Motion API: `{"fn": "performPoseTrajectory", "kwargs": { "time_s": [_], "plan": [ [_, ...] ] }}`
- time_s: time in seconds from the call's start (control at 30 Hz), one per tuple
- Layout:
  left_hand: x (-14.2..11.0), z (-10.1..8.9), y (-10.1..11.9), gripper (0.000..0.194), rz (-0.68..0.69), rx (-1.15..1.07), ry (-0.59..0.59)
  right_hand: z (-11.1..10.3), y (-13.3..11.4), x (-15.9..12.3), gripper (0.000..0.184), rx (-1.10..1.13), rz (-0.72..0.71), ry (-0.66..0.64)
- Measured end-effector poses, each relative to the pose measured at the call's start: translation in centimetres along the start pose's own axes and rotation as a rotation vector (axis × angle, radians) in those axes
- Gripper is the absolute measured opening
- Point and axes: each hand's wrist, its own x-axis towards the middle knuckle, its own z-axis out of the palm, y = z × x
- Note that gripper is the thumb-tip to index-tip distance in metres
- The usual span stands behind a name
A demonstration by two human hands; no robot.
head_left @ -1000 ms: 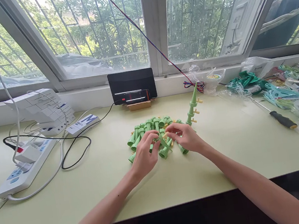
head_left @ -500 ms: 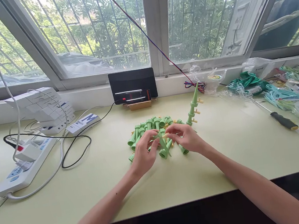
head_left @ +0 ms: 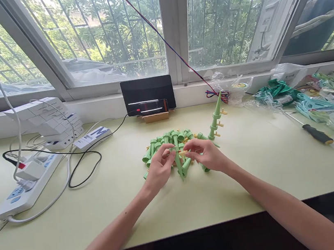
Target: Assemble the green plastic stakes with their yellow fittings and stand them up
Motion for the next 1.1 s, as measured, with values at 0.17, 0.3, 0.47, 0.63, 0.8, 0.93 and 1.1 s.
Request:
{"fn": "performPoseTrajectory", "kwargs": {
  "time_s": [0.17,0.3,0.47,0.63,0.8,0.93,1.1],
  "plan": [
    [0.0,-0.03,0.25,0.027,-0.042,-0.014,-0.008,0.01,-0.05,0.04,0.024,-0.007,0.002,0.016],
    [0.06,-0.01,0.4,0.029,-0.074,-0.049,0.001,0.06,-0.14,0.08,0.024,0.002,-0.006,0.032],
    [0.13,-0.04,0.32,0.029,-0.112,-0.14,-0.036,0.12,-0.28,0.06,0.021,-0.009,-0.023,0.06],
    [0.1,-0.14,0.04,0.029,-0.152,-0.194,-0.06,0.14,-0.51,0.03,0.018,-0.018,-0.026,0.066],
    [0.05,-0.36,-0.16,0.033,-0.169,-0.111,-0.032,0.15,-0.53,0.0,0.015,-0.032,-0.026,0.064],
    [0.01,-0.42,0.12,0.032,-0.154,-0.062,-0.03,0.16,-0.31,0.0,0.015,-0.028,-0.031,0.052],
    [-0.11,-0.42,0.35,0.03,-0.133,-0.062,-0.02,0.21,-0.14,0.0,0.015,-0.014,-0.036,0.047]
  ]
}}
